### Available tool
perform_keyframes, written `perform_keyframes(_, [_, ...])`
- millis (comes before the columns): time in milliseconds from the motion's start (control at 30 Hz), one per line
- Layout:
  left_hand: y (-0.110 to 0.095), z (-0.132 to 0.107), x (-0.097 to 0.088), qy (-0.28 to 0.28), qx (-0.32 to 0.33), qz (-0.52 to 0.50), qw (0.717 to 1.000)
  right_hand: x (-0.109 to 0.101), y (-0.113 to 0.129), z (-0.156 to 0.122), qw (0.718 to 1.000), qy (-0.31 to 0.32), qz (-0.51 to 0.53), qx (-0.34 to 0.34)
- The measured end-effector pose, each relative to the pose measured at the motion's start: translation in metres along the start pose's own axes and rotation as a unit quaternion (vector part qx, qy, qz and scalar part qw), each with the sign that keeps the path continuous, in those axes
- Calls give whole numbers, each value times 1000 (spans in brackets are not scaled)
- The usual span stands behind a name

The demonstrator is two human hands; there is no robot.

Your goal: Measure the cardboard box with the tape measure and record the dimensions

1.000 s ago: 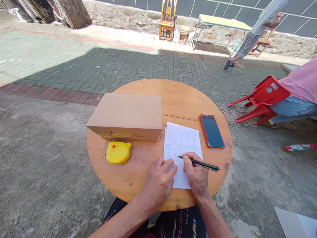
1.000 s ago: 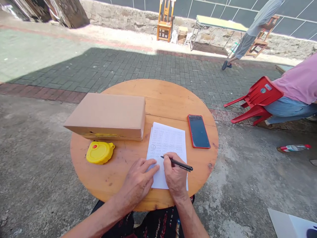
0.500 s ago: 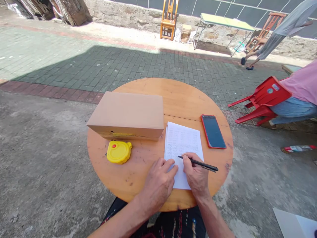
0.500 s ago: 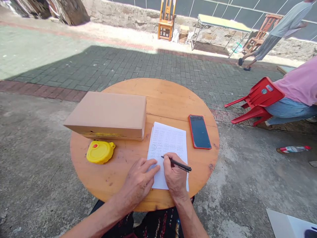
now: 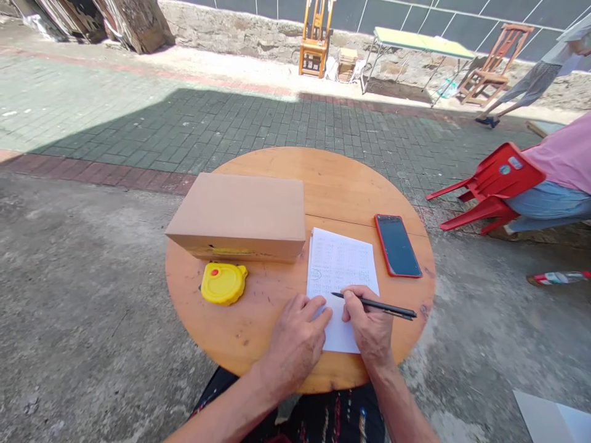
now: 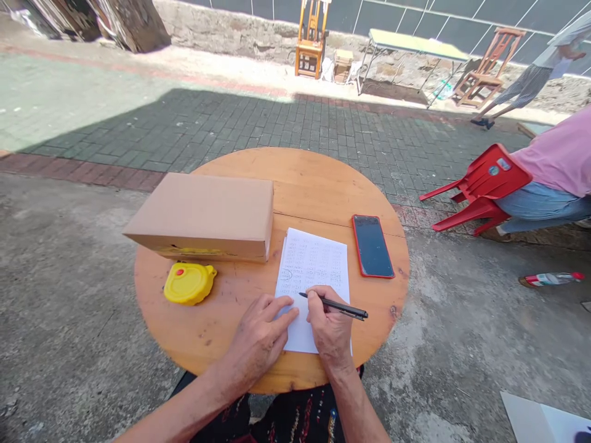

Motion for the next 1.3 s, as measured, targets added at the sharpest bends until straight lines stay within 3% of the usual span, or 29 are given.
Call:
perform_keyframes(267, [-1, 0, 0, 3, -6, 12, 1000, -6, -4, 3, 996, -48, 75, 10])
perform_keyframes(467, [-3, 0, -2, -3, -6, 34, 999, -2, -5, 7, 998, -56, 35, -21])
perform_keyframes(600, [0, -1, 2, -6, 3, 40, 999, 0, 11, 8, 997, -19, 0, -74])
perform_keyframes(767, [1, -1, 5, -5, 0, 37, 999, -26, 30, 12, 985, -16, -97, -143])
perform_keyframes(967, [-1, -1, 2, -3, 7, 31, 999, -44, 21, 8, 940, -14, -254, -225])
perform_keyframes(1067, [-2, -2, 1, -7, 10, 29, 999, -37, 17, 2, 906, -16, -327, -267])
perform_keyframes(1200, [-2, -3, 1, -11, 11, 30, 999, -21, 14, 5, 841, 29, -446, -304])
perform_keyframes(1300, [-1, -3, 0, -13, 12, 26, 1000, -18, 15, 13, 819, 58, -476, -314])
Point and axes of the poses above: each hand's wrist, its own z-axis towards the middle knuckle, its own x-axis out of the palm, y = z × x, the point moved 7 cm from there along z, towards the middle knuckle, and after that the axes turned 7 degrees about -z, right-handed, at the moved point
